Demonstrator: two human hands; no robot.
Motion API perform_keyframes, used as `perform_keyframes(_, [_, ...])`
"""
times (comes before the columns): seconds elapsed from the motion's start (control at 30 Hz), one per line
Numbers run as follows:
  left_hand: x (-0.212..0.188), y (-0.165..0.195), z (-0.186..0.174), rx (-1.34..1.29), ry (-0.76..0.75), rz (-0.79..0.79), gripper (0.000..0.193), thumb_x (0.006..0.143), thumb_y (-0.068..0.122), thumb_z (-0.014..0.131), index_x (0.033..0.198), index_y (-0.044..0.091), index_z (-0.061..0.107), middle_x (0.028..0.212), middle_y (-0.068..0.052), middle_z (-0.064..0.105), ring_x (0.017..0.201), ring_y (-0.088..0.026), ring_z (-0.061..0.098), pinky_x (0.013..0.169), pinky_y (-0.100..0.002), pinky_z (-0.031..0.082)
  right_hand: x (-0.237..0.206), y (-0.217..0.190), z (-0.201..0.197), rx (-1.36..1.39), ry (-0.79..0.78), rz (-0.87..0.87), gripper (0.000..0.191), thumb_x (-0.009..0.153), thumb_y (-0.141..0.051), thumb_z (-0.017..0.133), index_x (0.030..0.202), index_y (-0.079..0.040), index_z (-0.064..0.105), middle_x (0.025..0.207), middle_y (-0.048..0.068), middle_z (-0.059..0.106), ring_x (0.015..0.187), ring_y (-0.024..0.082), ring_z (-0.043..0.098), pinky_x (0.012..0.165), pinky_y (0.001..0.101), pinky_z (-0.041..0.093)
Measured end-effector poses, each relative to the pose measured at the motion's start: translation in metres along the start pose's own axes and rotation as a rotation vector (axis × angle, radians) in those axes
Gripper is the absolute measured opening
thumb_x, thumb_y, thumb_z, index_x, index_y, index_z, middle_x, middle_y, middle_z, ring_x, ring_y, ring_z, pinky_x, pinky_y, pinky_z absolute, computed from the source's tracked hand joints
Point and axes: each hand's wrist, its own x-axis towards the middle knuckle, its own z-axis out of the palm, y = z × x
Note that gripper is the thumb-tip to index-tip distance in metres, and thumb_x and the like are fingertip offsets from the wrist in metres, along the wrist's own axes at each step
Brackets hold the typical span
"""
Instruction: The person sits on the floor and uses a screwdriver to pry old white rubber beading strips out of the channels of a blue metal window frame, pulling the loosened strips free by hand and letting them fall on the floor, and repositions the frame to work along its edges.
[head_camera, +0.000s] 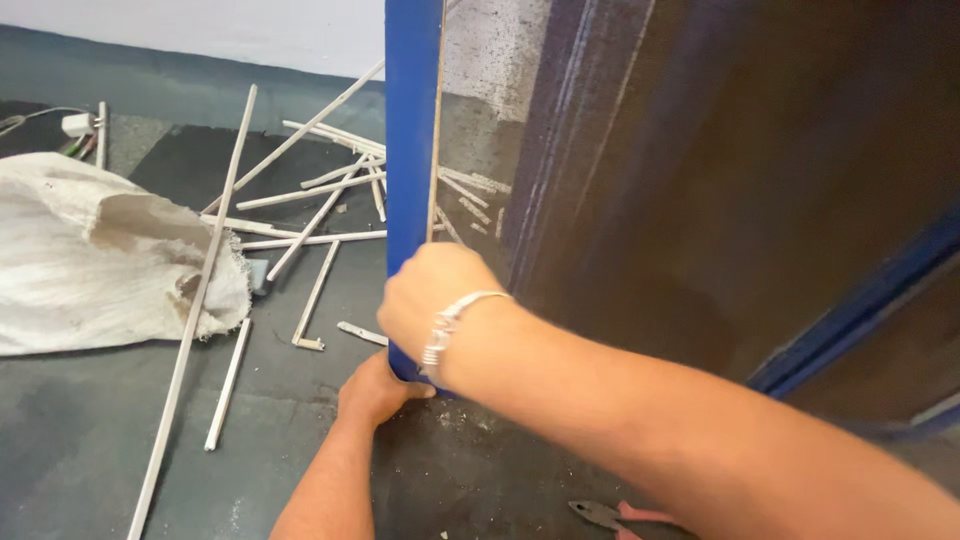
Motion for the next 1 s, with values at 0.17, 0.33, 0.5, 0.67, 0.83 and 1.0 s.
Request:
perform_keyframes(0.17, [-0.010, 0.001, -0.001, 0.132, 0.074, -0.018, 0.081, 0.059, 0.043, 0.095, 0.131, 0.021, 0.063, 0.124, -0.006, 0.072, 0.121, -0.029, 0.065, 0.097, -0.045, 0.052, -0.098, 0.066, 0.077, 0.278, -0.266, 0.315, 0.028, 0.082, -0.039, 0.076, 0.104, -0.023, 0.074, 0.090, 0.009, 0.074, 0.095, 0.031, 0.071, 0.085, 0.0464, 0.055])
perform_keyframes(0.33, [-0.010, 0.023, -0.006, 0.338, 0.046, -0.217, 0.097, 0.060, 0.059, 0.097, 0.134, 0.010, 0.057, 0.129, -0.013, 0.065, 0.119, -0.030, 0.066, 0.093, -0.045, 0.056, -0.213, 0.044, 0.209, 0.603, -0.353, 0.782, 0.042, 0.082, -0.041, 0.076, 0.123, -0.038, 0.070, 0.110, -0.003, 0.074, 0.104, 0.022, 0.070, 0.093, 0.0402, 0.056])
perform_keyframes(0.5, [-0.033, 0.053, 0.009, 0.608, 0.036, -0.122, 0.065, 0.070, 0.066, 0.084, 0.112, 0.017, 0.075, 0.115, -0.008, 0.074, 0.111, -0.027, 0.072, 0.089, -0.042, 0.059, -0.245, 0.002, 0.326, 0.893, 0.047, 0.865, 0.035, 0.076, -0.033, 0.083, 0.108, -0.022, 0.077, 0.112, 0.007, 0.074, 0.108, 0.027, 0.068, 0.094, 0.0411, 0.054])
perform_keyframes(0.67, [-0.060, 0.069, 0.039, 0.720, 0.286, 0.130, 0.062, 0.084, 0.071, 0.066, 0.096, 0.011, 0.072, 0.089, -0.009, 0.078, 0.081, -0.030, 0.078, 0.069, -0.042, 0.061, -0.238, 0.033, 0.374, 0.692, 0.852, 1.386, 0.053, 0.076, -0.028, 0.085, 0.118, -0.004, 0.061, 0.115, 0.020, 0.067, 0.112, 0.038, 0.062, 0.093, 0.0443, 0.051])
perform_keyframes(0.83, [-0.051, 0.069, 0.043, 0.586, 0.431, 0.202, 0.055, 0.097, 0.059, 0.055, 0.081, 0.010, 0.074, 0.079, -0.014, 0.076, 0.074, -0.037, 0.075, 0.068, -0.048, 0.060, -0.232, 0.048, 0.399, 0.923, 0.810, 1.513, 0.071, 0.078, -0.034, 0.083, 0.132, -0.003, 0.049, 0.117, 0.021, 0.068, 0.109, 0.040, 0.067, 0.093, 0.0470, 0.051])
perform_keyframes(1.0, [-0.029, 0.049, 0.037, 0.553, 0.519, 0.163, 0.053, 0.102, 0.051, 0.052, 0.077, 0.010, 0.073, 0.076, -0.017, 0.074, 0.072, -0.038, 0.074, 0.069, -0.049, 0.059, -0.235, 0.054, 0.428, 0.954, 0.468, 1.584, 0.052, 0.090, -0.045, 0.073, 0.122, -0.006, 0.060, 0.110, 0.023, 0.073, 0.109, 0.046, 0.067, 0.094, 0.0503, 0.052])
